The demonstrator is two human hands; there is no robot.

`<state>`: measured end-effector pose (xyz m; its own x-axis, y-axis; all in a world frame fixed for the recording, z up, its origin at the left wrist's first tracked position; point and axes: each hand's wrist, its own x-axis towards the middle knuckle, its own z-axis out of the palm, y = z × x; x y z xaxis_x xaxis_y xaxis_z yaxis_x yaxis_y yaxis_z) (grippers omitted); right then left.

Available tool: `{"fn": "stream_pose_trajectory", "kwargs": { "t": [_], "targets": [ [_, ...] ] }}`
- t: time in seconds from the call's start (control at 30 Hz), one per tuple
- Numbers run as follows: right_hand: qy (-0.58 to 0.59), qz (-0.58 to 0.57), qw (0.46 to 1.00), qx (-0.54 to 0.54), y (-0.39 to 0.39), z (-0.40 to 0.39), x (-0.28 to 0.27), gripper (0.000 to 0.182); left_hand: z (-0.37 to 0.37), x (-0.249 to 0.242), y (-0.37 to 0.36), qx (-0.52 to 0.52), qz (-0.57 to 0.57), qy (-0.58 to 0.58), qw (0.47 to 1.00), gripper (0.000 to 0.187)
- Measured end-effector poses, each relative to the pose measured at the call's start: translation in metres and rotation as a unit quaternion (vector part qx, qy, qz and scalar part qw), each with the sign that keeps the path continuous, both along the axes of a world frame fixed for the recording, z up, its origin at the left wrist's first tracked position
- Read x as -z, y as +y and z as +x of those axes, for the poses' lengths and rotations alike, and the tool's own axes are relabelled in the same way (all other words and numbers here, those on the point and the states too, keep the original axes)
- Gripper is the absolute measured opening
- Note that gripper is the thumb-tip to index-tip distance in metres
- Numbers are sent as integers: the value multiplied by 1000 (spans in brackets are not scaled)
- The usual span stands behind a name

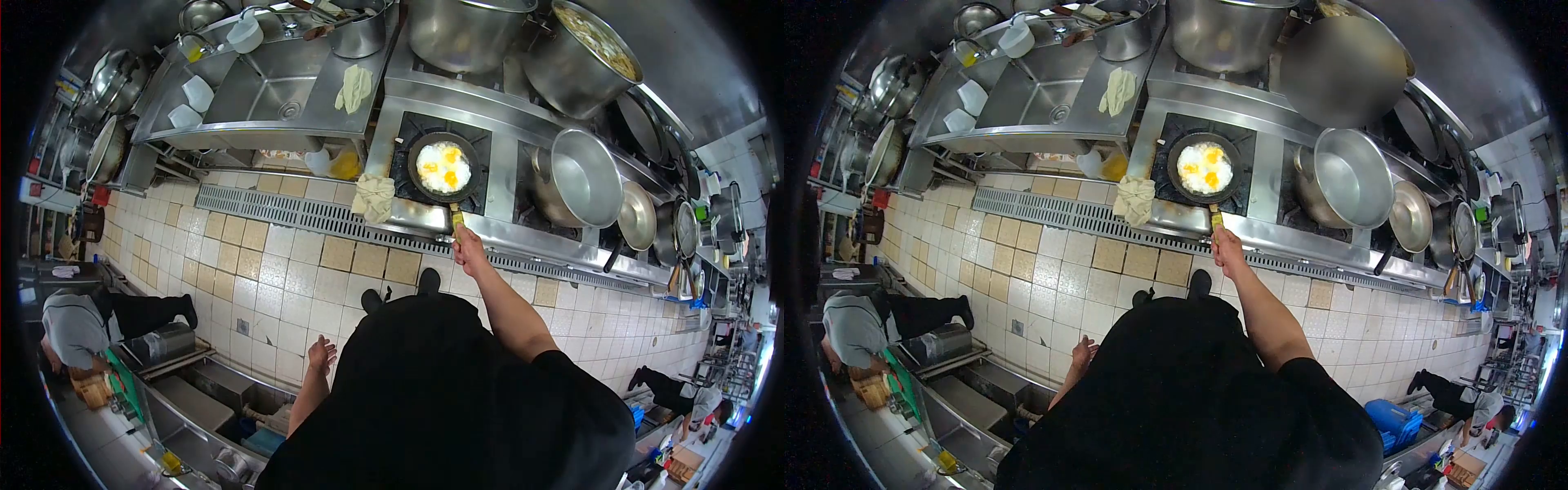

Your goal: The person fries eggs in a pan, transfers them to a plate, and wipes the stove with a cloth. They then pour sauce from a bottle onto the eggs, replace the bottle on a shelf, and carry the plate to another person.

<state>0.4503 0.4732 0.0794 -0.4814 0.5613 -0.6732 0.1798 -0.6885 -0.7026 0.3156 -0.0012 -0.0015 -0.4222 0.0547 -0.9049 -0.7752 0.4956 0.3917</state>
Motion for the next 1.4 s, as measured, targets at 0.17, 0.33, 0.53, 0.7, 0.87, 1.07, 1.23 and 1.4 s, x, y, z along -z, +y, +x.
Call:
{"fn": "stream_pose_trajectory", "kwargs": {
  "t": [0.17,0.33,0.53,0.7,0.87,1.07,1.23,1.4],
  "targets": [
    [-10,2,1000,-8,1,1,0,33,-1,2,-2,2,1,-2,1000,57],
    [-9,3,1000,-18,1,2,3,33,0,2,-4,2,8,10,1000,57],
    [8,-17,1000,-16,2,1,1,33,1,0,-4,0,-1,19,1000,56],
    [13,-20,999,-23,4,0,-3,34,-1,0,-4,5,-6,9,1000,56],
    [1,-12,1000,-24,2,-2,-8,35,0,5,-4,2,4,2,1000,55],
    [-12,-15,999,-27,2,-2,-9,36,1,2,3,9,-2,3,1000,55],
    [-18,-20,999,-31,3,-1,-8,37,1,3,1,13,-7,0,1000,55],
    [-23,-23,999,-32,3,-1,-8,36,1,1,1,18,-7,2,1000,56]
  ]
}}
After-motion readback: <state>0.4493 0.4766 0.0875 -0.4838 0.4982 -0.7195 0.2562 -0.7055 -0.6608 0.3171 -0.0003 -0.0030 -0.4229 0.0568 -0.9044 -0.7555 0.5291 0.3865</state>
